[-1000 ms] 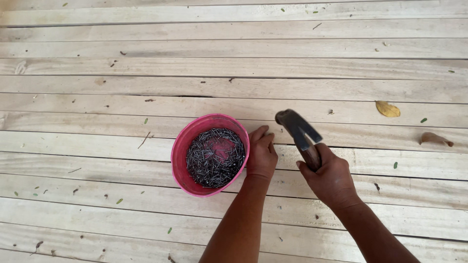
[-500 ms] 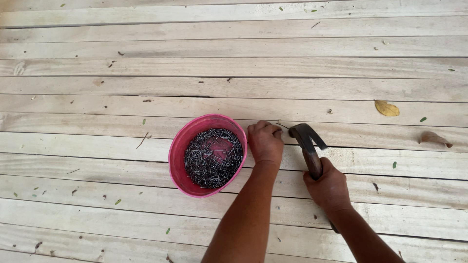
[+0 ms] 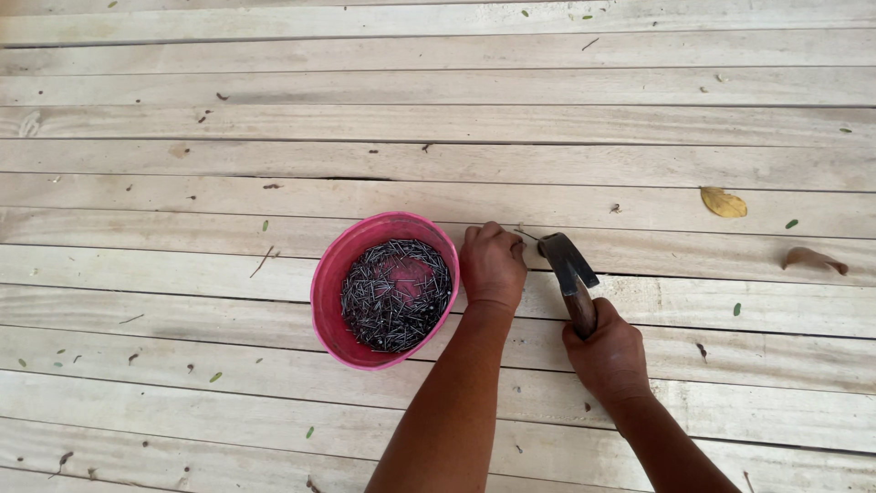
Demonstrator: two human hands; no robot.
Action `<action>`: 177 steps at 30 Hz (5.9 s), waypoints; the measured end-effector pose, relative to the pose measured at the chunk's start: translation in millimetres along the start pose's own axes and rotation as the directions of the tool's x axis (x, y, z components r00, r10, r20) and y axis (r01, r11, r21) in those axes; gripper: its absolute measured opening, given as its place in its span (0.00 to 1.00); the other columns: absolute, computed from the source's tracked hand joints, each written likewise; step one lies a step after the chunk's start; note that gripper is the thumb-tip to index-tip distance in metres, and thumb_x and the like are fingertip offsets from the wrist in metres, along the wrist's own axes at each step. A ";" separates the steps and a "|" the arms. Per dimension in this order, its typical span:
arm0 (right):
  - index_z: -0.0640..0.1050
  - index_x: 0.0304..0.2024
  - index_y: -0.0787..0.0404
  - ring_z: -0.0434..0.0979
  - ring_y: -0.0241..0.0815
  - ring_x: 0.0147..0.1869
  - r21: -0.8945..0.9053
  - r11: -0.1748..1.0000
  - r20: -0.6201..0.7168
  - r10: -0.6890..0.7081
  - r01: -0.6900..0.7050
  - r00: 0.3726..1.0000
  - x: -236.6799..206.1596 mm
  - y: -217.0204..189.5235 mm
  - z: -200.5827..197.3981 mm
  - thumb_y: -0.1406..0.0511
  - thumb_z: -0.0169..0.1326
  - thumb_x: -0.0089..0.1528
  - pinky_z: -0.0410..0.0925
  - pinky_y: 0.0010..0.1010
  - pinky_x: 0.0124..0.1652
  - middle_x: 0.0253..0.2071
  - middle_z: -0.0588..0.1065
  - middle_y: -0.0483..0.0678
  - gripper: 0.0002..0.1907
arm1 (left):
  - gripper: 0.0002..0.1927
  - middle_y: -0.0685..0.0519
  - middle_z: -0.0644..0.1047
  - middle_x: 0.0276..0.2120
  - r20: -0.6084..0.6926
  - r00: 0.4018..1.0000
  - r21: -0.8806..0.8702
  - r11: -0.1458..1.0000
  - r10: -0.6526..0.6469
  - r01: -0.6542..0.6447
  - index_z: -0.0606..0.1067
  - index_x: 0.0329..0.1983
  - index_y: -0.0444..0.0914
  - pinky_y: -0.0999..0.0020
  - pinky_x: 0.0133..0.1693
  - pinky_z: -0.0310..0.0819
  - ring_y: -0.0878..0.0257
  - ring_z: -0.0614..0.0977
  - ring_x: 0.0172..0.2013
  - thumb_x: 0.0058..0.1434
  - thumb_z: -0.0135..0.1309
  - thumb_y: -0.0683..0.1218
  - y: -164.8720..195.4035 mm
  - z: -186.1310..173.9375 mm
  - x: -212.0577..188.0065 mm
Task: The person hammers nails into the wooden plank floor of an unfinished wooden structure. They repeatedly take nails from a pink bucket, position a nail on a plank, and drive it in with a hammer, working across the plank surface.
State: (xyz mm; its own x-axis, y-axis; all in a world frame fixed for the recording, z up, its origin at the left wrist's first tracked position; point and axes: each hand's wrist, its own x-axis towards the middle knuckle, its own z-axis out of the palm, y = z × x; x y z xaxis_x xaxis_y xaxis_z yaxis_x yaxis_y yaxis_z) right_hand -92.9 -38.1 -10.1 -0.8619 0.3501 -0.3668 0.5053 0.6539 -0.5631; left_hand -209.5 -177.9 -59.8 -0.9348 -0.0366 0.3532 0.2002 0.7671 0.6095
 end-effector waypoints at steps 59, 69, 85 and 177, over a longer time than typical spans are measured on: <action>0.76 0.39 0.63 0.78 0.45 0.28 0.154 0.987 0.040 -0.055 0.048 0.998 -7.7 -39.3 -14.5 0.61 0.61 0.60 0.72 0.39 0.33 0.26 0.77 0.54 0.12 | 0.14 0.46 0.78 0.54 0.039 0.998 0.002 0.999 0.050 -0.050 0.83 0.39 0.33 0.57 0.60 0.68 0.47 0.74 0.58 0.49 0.55 0.33 -5.7 -12.0 -32.1; 0.77 0.41 0.62 0.81 0.43 0.30 0.092 0.996 0.091 -0.019 0.011 0.996 -3.0 -42.8 -16.9 0.61 0.60 0.60 0.74 0.38 0.35 0.28 0.79 0.52 0.13 | 0.16 0.47 0.78 0.53 0.075 0.997 0.033 0.999 0.034 -0.037 0.83 0.38 0.34 0.57 0.60 0.68 0.47 0.74 0.57 0.45 0.54 0.33 -2.1 -14.6 -27.7; 0.77 0.45 0.63 0.82 0.49 0.33 0.115 0.991 -0.051 -0.067 0.072 0.996 9.1 -20.1 -1.6 0.62 0.59 0.59 0.74 0.41 0.38 0.31 0.80 0.57 0.14 | 0.11 0.46 0.77 0.54 0.161 0.987 0.123 0.992 0.015 -0.035 0.82 0.33 0.33 0.57 0.60 0.67 0.47 0.72 0.57 0.47 0.54 0.35 3.7 -13.0 -21.3; 0.77 0.38 0.64 0.83 0.54 0.35 0.043 0.998 -0.117 0.056 -0.051 0.992 17.5 -13.9 10.5 0.62 0.57 0.59 0.75 0.44 0.41 0.32 0.80 0.59 0.11 | 0.06 0.46 0.81 0.33 0.311 0.705 -0.773 0.262 -0.637 0.578 0.79 0.42 0.27 0.71 0.33 0.82 0.62 0.84 0.30 0.61 0.59 0.34 -68.3 -106.1 18.5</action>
State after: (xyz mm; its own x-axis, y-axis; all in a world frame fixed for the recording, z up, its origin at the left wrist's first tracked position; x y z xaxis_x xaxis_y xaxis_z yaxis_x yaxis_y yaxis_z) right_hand -114.6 -48.1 -16.6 -0.8314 0.4620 -0.3087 0.5500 0.6056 -0.5751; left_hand -209.4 -298.9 -19.6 -0.8782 -0.3152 -0.3598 -0.2607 -0.3153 0.9125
